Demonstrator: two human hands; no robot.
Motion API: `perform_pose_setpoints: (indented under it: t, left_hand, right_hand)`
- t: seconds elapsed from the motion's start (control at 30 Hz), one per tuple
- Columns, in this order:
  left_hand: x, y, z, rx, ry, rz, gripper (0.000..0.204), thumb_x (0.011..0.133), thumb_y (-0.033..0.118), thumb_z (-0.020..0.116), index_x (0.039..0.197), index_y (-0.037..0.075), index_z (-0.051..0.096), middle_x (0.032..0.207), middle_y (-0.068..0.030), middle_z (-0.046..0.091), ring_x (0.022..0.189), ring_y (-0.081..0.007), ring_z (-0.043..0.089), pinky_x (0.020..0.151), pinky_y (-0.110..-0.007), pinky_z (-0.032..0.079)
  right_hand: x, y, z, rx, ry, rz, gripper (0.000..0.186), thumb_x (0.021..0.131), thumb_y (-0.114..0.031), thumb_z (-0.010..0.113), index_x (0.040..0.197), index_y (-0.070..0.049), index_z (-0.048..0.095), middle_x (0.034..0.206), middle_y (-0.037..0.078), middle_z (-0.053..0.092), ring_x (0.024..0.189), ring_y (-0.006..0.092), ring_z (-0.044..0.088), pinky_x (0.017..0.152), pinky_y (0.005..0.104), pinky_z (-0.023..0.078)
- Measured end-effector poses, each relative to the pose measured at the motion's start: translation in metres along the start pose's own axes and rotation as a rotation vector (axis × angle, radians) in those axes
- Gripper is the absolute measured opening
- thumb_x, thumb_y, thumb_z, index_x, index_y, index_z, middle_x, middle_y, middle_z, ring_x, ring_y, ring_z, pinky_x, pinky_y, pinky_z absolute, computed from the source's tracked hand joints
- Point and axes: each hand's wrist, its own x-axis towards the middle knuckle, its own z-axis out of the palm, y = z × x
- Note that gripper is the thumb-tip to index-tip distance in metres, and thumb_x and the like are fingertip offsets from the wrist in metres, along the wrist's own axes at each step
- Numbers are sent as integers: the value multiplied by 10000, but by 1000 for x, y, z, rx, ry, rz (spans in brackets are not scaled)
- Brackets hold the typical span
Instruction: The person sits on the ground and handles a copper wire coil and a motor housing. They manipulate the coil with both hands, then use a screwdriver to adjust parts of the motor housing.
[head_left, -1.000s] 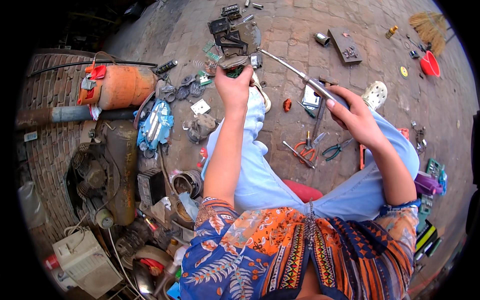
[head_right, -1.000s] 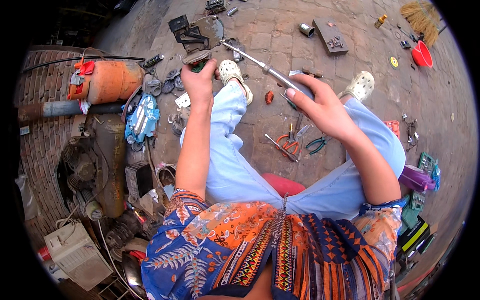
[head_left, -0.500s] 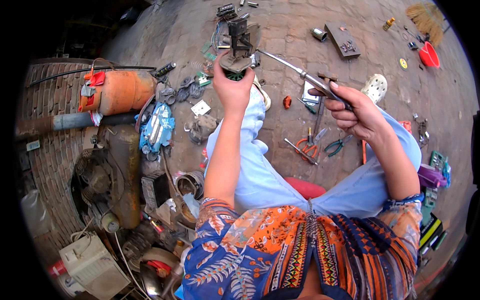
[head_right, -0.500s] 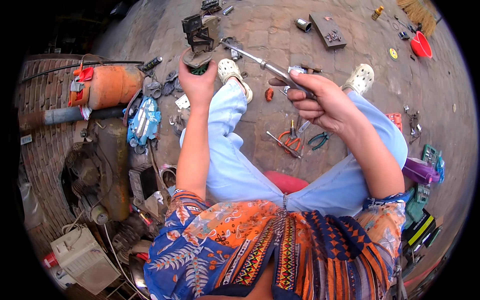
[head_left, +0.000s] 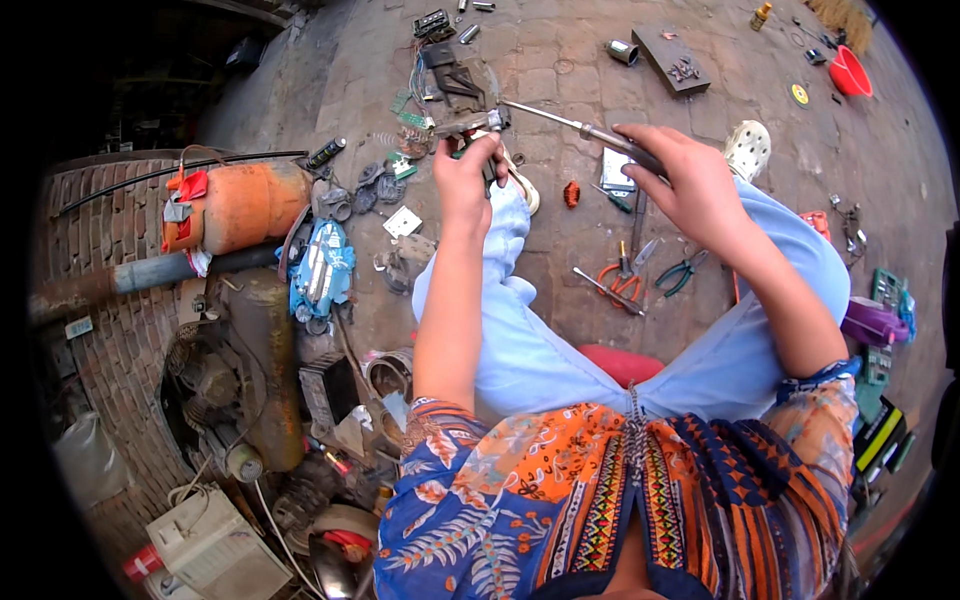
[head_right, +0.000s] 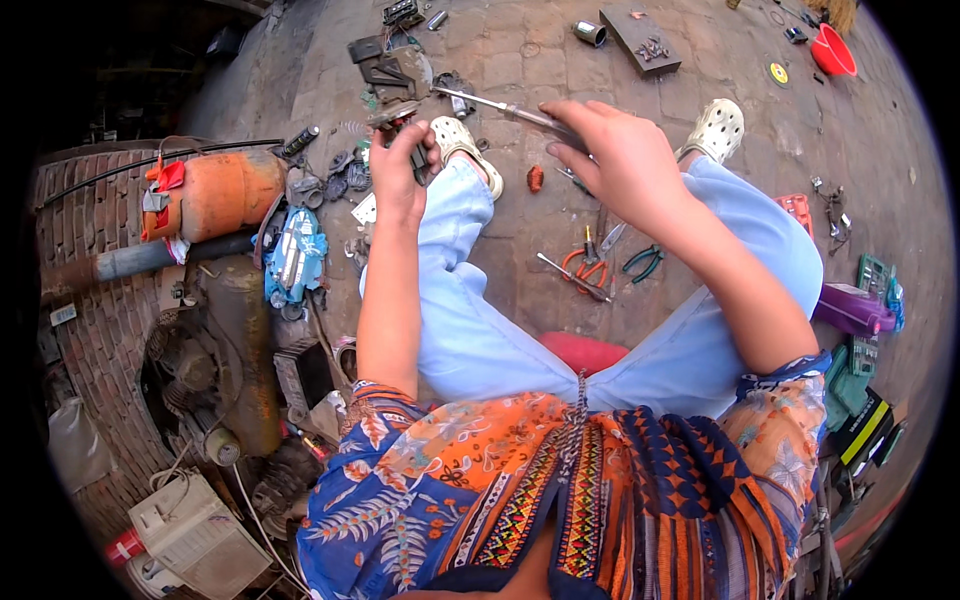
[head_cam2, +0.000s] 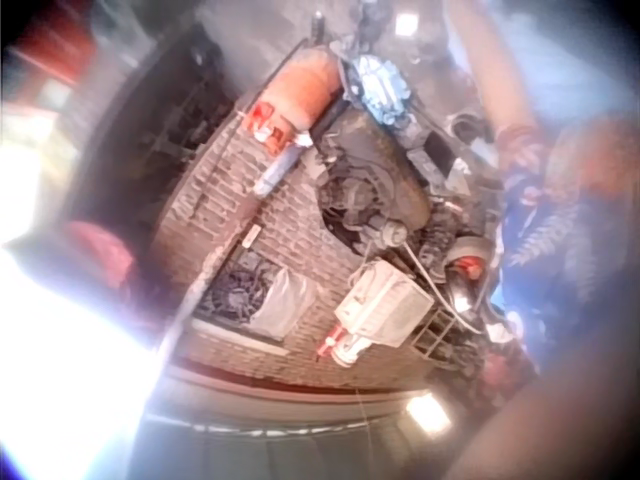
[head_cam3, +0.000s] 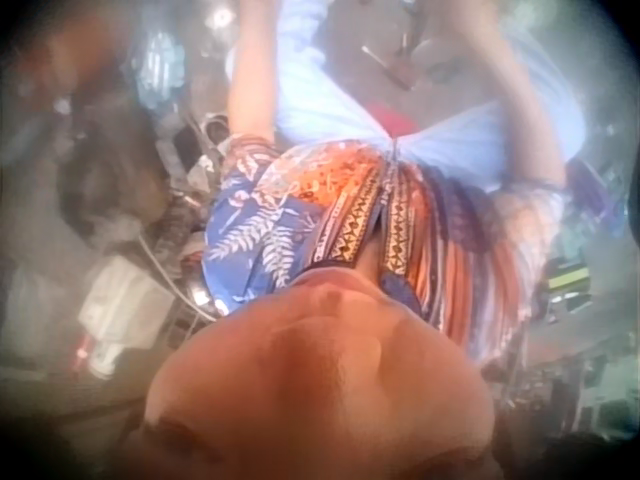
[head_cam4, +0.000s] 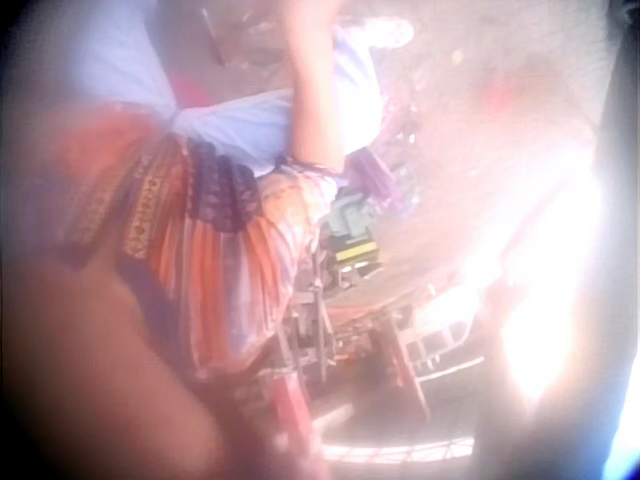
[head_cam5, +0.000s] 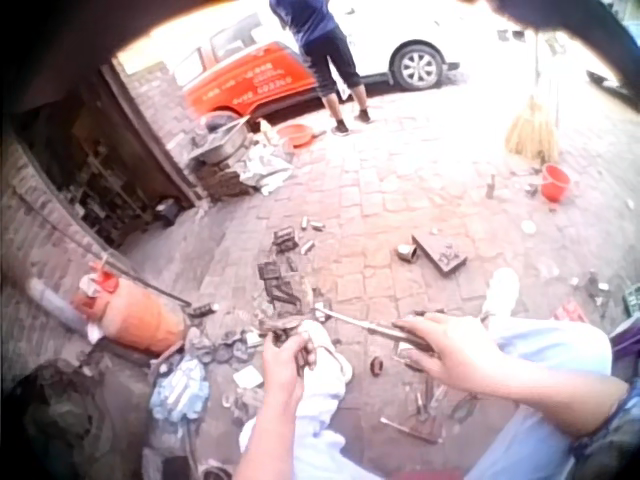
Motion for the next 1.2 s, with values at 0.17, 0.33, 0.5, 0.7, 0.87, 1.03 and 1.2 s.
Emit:
perform_pose_setpoints:
  t: [0.17,0.33,0.5,0.7,0.87,1.03,1.2]
  left_hand:
    - [4,6,-7,-138,-107,-56,146,824,126,637,891,63,523,697,-51,540,542,-137,506,434,-247,369]
    - [4,4,-8,-248,-157,-162,134,839,112,616,890,55,506,747,-56,510,584,-143,496,448,-245,374]
    - [7,0,-10,-357,-170,-245,127,839,100,602,896,52,499,747,-51,498,590,-141,473,468,-244,379]
    - [4,5,-10,-286,-237,-165,242,877,260,612,969,59,515,732,-41,481,569,-126,450,448,-236,347]
    - [8,2,-25,-457,-398,-143,612,835,636,543,1076,73,526,702,-31,454,534,-114,424,434,-224,318]
    - [6,9,-25,-454,-382,0,703,798,706,512,1010,38,563,699,-55,493,532,-141,447,421,-236,332]
    - [8,3,-32,-172,-282,82,721,784,715,532,997,28,576,728,-77,553,555,-160,493,435,-251,380]
  right_hand:
    - [2,8,-2,314,-98,237,443,896,-346,609,1121,35,589,974,194,656,921,266,633,813,348,481]
    - [6,6,-5,450,-291,443,470,932,-402,542,1080,35,628,856,94,627,809,160,567,740,292,454]
    - [5,11,0,513,-284,465,425,960,-390,493,1071,-11,650,744,4,532,676,99,474,613,262,408]
    - [9,13,-15,1063,-405,697,422,995,-349,411,1061,4,631,688,-44,453,484,26,272,410,198,214]
    - [13,13,-25,1312,-456,838,423,1002,-296,393,1166,49,573,694,-29,478,432,-12,250,337,143,167]
    - [13,9,-27,1404,-489,863,447,1009,-322,383,1198,50,544,703,-24,484,434,-23,262,320,126,173]
    - [12,13,-23,1428,-533,884,480,1013,-341,375,1201,73,529,712,-19,483,431,-26,260,316,126,176]
